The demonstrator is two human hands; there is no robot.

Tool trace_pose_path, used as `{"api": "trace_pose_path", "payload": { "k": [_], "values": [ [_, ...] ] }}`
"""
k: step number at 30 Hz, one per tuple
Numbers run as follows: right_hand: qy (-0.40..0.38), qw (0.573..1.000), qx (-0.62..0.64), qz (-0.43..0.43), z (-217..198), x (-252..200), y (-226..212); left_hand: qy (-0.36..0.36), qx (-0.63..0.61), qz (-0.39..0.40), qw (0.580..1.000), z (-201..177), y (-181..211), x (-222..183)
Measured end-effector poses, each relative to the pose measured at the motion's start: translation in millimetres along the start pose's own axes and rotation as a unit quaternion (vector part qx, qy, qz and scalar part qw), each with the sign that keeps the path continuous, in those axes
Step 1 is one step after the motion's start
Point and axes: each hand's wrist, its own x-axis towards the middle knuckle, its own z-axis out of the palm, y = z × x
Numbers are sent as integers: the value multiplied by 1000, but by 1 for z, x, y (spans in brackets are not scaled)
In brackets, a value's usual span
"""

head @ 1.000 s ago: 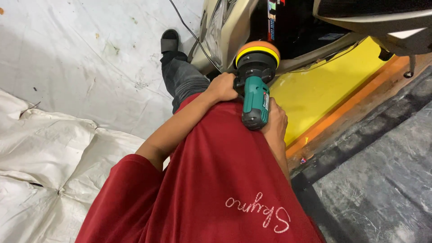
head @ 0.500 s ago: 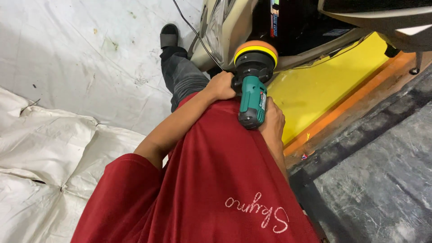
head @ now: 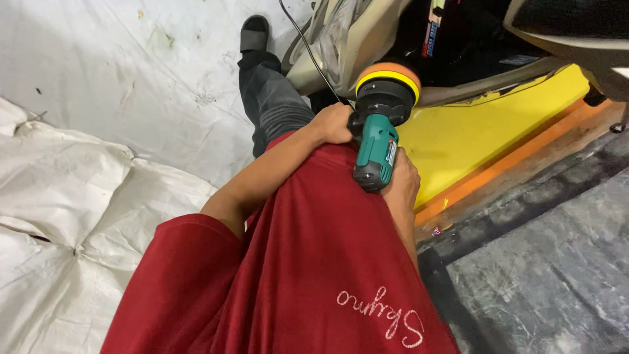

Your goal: The person uses a green electric polisher with a yellow pad to polish the front bodywork of a beige scooter. They move the tool across the front panel and side fairings in a continuous motion.

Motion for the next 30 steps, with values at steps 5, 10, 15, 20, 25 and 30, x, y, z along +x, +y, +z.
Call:
{"api": "trace_pose_path", "payload": {
  "k": [5, 10, 15, 20, 25, 30],
  "values": [
    [-11, 1000, -9, 6, -1, 0, -8, -4, 9, 15, 1000, 3, -9, 2],
    [-7, 1000, -11, -17, 7, 0, -1, 15, -30, 50, 998, -1, -8, -1],
    [-10, 1000, 4, -28, 14, -2, 4, -8, -13, 45, 999, 0, -13, -1],
    [-8, 1000, 0, -6, 16, -2, -3, -52, -24, 45, 997, -4, -19, 1],
    [-18, 1000, 11, 8, 18, -4, -9, -63, -25, 38, 997, -5, -25, -3],
    [-10, 1000, 7, -11, 15, -6, -19, -57, -45, 59, 996, -8, -28, -4]
  ]
}}
